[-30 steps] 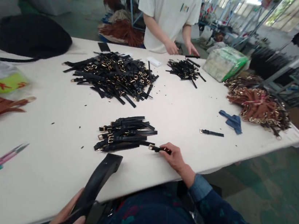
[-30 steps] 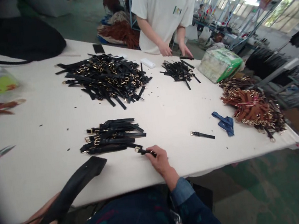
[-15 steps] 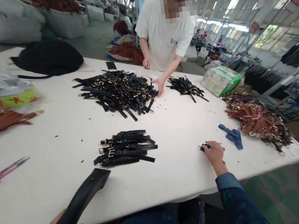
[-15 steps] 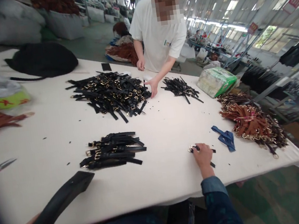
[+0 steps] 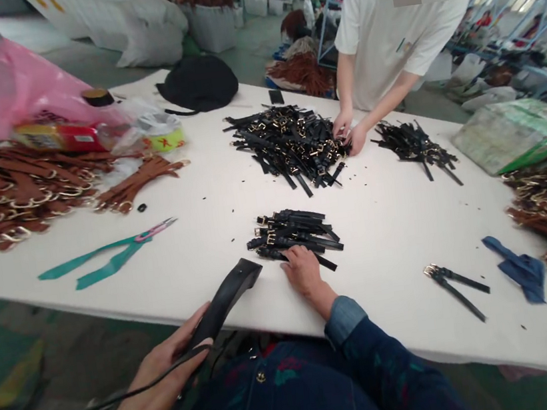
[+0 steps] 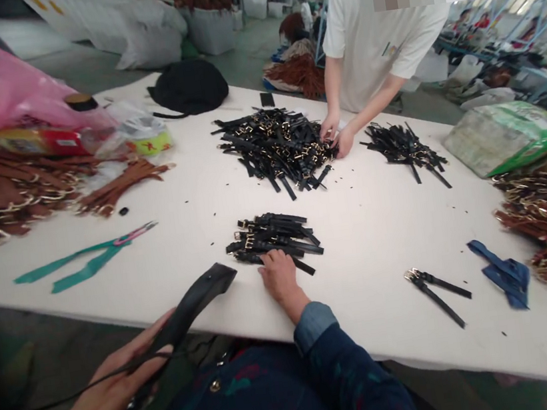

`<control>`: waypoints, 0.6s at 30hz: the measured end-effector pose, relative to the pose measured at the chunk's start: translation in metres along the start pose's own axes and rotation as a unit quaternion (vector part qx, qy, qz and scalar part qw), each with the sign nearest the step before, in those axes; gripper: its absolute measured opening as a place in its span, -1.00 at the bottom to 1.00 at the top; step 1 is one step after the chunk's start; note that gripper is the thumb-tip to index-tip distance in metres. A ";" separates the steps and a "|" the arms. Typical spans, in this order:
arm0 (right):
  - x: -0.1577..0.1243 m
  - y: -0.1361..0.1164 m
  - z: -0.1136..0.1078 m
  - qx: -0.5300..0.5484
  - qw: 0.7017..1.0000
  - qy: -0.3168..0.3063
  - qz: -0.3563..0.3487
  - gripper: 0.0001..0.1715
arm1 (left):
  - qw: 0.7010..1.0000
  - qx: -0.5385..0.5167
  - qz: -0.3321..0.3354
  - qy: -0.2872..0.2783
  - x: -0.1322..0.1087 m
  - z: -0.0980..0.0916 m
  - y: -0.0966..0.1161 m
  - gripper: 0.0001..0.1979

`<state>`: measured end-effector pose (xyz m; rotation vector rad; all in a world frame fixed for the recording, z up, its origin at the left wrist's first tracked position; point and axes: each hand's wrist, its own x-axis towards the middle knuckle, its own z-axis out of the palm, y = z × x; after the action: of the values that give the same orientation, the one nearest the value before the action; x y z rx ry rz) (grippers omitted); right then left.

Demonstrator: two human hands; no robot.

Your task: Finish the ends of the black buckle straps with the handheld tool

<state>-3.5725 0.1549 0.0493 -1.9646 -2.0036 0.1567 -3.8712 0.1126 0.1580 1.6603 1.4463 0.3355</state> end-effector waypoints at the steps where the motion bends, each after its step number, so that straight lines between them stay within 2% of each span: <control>1: 0.003 -0.001 0.000 -0.010 1.000 -0.008 0.013 -0.68 | 1.000 -0.012 -0.003 -0.010 -0.002 0.000 -0.003 -0.24; 3: 0.006 -0.003 -0.003 -0.020 0.999 -0.023 0.022 -0.75 | 1.000 -0.026 -0.004 -0.016 -0.005 0.000 -0.009 -0.25; 6: 0.001 -0.004 -0.011 -0.013 0.999 -0.034 -0.002 -0.86 | 0.999 -0.048 -0.009 -0.017 -0.008 0.000 -0.014 -0.27; 11: -0.034 0.003 -0.025 0.013 0.997 -0.079 0.005 -0.95 | 0.995 -0.094 -0.015 -0.031 -0.011 -0.003 -0.009 -0.28; 14: -0.056 0.007 -0.031 0.011 0.995 -0.090 0.032 -0.93 | 0.994 -0.092 -0.026 -0.059 -0.010 -0.004 -0.004 -0.27; 18: -0.068 0.004 -0.025 0.059 0.997 -0.032 0.048 -0.70 | 0.995 -0.052 -0.006 -0.080 -0.005 0.000 0.000 -0.27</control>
<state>-3.5618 0.0838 0.0606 -2.0043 -1.8937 0.3564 -3.8727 0.1081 0.1601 1.5569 1.2973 0.2601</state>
